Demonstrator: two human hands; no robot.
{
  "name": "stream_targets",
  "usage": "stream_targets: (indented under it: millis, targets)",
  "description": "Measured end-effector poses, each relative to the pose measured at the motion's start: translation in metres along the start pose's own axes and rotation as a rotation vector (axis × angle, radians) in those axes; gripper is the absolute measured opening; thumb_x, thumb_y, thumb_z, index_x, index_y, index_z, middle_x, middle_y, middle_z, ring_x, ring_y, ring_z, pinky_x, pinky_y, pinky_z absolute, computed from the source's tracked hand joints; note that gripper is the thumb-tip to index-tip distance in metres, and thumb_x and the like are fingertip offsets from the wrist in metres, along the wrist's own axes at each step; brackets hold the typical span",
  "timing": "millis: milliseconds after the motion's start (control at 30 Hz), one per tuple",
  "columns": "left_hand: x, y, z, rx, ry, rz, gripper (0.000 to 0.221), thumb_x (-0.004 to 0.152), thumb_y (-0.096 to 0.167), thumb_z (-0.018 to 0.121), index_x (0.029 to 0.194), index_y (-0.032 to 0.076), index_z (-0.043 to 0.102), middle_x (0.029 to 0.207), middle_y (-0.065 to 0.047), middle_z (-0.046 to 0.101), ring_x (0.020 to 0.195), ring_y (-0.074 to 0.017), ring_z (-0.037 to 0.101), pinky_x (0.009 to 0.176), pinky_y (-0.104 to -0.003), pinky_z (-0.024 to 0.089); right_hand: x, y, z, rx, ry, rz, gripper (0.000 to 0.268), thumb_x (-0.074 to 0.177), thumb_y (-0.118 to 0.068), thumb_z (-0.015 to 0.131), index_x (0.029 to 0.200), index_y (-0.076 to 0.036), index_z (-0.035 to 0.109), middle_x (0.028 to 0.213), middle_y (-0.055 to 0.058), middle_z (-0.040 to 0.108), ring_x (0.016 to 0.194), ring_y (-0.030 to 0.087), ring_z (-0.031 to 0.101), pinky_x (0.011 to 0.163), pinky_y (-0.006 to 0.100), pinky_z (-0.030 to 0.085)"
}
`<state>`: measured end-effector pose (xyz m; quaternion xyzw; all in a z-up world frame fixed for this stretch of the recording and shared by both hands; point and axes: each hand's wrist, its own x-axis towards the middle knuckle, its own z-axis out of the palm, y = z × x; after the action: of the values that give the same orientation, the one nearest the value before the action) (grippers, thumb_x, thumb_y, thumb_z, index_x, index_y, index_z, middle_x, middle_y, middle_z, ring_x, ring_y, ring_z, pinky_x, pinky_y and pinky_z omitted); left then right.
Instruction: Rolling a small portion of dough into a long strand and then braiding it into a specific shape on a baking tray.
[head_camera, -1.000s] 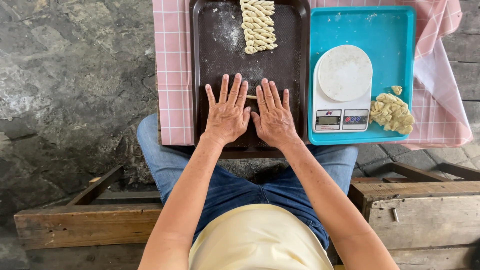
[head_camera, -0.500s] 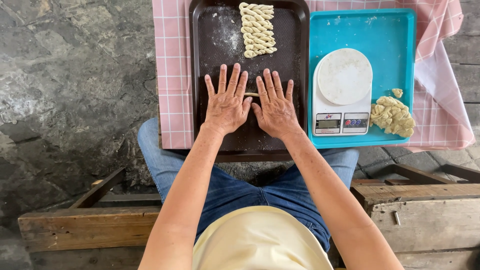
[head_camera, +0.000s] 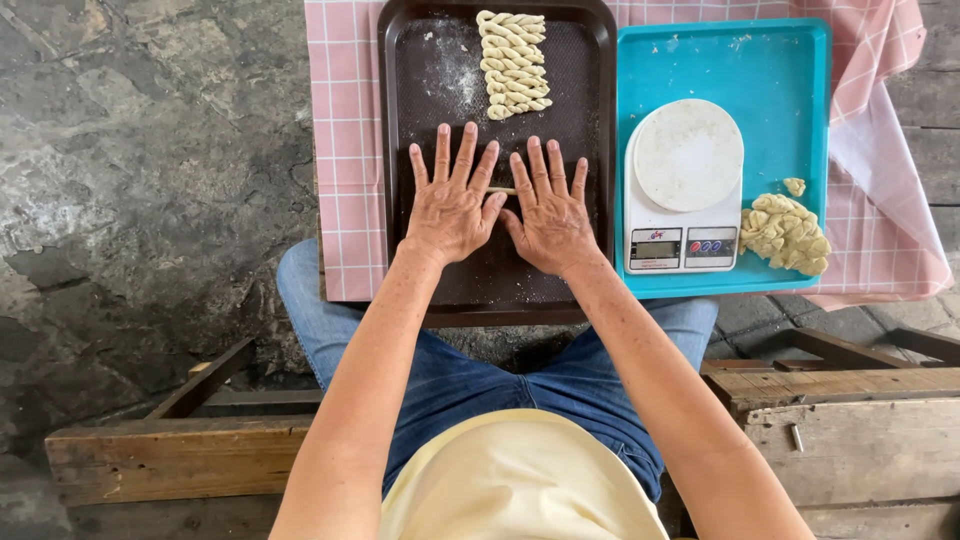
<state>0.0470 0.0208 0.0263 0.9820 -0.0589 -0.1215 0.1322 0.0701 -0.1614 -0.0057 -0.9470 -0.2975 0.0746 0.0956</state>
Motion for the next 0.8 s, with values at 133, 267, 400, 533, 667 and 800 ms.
stream_targets:
  millis: [133,267,400,533,667,800]
  targets:
    - [-0.016,0.000,0.005,0.028,-0.035,0.029,0.068,0.105,0.052,0.026,0.165,0.021,0.017,0.171,-0.011,-0.005,0.154,-0.0424,-0.009,0.118,-0.071,-0.005,-0.015,-0.006,0.001,-0.002,-0.020,-0.041,0.079,0.104,-0.055,0.032,0.165,-0.008,0.015,0.170,0.023,0.003,0.156,0.044,0.000,0.118,0.071,-0.001]
    - [-0.032,0.000,0.008,0.025,-0.033,0.061,0.068,0.104,0.052,0.027,0.164,0.021,0.019,0.171,-0.012,-0.005,0.154,-0.0428,-0.008,0.118,-0.071,-0.004,-0.029,-0.010,0.001,-0.013,-0.044,-0.069,0.079,0.104,-0.059,0.025,0.165,-0.008,0.016,0.170,0.023,0.001,0.156,0.045,-0.001,0.118,0.071,-0.001]
    - [-0.051,0.000,0.014,0.019,-0.020,0.078,0.069,0.104,0.053,0.028,0.164,0.021,0.018,0.171,-0.013,-0.005,0.154,-0.0439,-0.006,0.118,-0.072,-0.003,-0.045,-0.019,-0.006,-0.009,-0.084,-0.065,0.080,0.104,-0.062,0.018,0.165,-0.011,0.014,0.170,0.021,0.000,0.156,0.044,-0.001,0.117,0.071,-0.002]
    - [-0.075,0.004,0.012,0.031,-0.003,0.113,0.069,0.103,0.053,0.032,0.162,0.019,0.024,0.171,-0.014,0.002,0.153,-0.0467,0.001,0.117,-0.074,0.001,-0.066,-0.027,-0.007,-0.056,-0.098,-0.101,0.079,0.104,-0.061,0.023,0.163,-0.009,0.020,0.171,0.020,0.007,0.156,0.041,0.003,0.118,0.070,-0.001]
    - [-0.100,0.010,0.011,0.041,-0.037,0.112,0.070,0.102,0.056,0.030,0.161,0.018,0.027,0.170,-0.013,0.007,0.153,-0.0466,0.005,0.116,-0.075,0.002,-0.090,-0.032,0.004,-0.065,-0.106,-0.139,0.079,0.104,-0.061,0.025,0.163,-0.009,0.019,0.171,0.019,0.007,0.157,0.040,0.004,0.117,0.071,0.000]
    - [-0.126,0.015,0.010,0.036,-0.062,0.102,0.070,0.102,0.056,0.025,0.158,0.016,0.032,0.170,-0.012,0.011,0.153,-0.0441,0.008,0.115,-0.074,0.002,-0.112,-0.040,-0.005,-0.067,-0.126,-0.144,0.074,0.106,-0.059,0.023,0.161,-0.010,0.027,0.170,0.016,0.016,0.156,0.038,0.012,0.118,0.069,-0.001]
